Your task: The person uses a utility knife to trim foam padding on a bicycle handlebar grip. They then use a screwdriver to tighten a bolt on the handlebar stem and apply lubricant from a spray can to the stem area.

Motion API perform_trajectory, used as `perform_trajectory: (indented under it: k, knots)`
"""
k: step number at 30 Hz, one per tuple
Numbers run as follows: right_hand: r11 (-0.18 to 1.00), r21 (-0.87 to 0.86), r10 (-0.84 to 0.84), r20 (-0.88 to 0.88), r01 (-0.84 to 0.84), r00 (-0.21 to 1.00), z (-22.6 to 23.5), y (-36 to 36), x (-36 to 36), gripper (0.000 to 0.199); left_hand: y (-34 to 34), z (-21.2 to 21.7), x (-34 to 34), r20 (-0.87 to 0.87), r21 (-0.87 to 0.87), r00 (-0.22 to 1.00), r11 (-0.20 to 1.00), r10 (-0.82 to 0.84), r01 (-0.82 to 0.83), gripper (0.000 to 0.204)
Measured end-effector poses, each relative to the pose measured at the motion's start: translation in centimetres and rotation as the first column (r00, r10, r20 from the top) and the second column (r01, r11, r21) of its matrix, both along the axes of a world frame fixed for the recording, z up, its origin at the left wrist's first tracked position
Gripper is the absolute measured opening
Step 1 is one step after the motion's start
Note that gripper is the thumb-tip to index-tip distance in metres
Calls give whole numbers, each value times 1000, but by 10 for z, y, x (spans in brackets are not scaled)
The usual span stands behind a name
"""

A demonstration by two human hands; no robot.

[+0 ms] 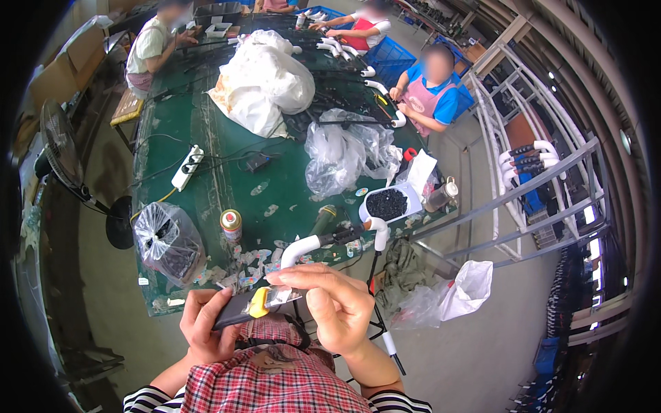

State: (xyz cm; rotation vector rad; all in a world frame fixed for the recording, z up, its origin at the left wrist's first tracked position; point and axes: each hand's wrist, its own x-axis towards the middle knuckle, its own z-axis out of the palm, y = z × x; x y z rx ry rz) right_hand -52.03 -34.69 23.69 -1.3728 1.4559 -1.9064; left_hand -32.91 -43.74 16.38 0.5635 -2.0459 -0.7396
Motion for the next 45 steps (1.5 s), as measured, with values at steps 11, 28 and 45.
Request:
perform_trajectory:
  k: [11, 28, 45]
  knots:
    - [984, 164, 69, -18, -65, 997, 14, 11, 3, 41, 4, -2, 1, 50, -2, 968, 969, 246, -246, 64]
    - [968, 247, -21, -42, 30, 999, 13, 11, 7, 26, 4, -3, 3, 56, -88, 947, 947, 315, -310, 64]
    - [970, -34, -196, -689, 239, 698, 21, 7, -8, 24, 2, -4, 5, 88, -78, 951, 954, 296, -289, 63]
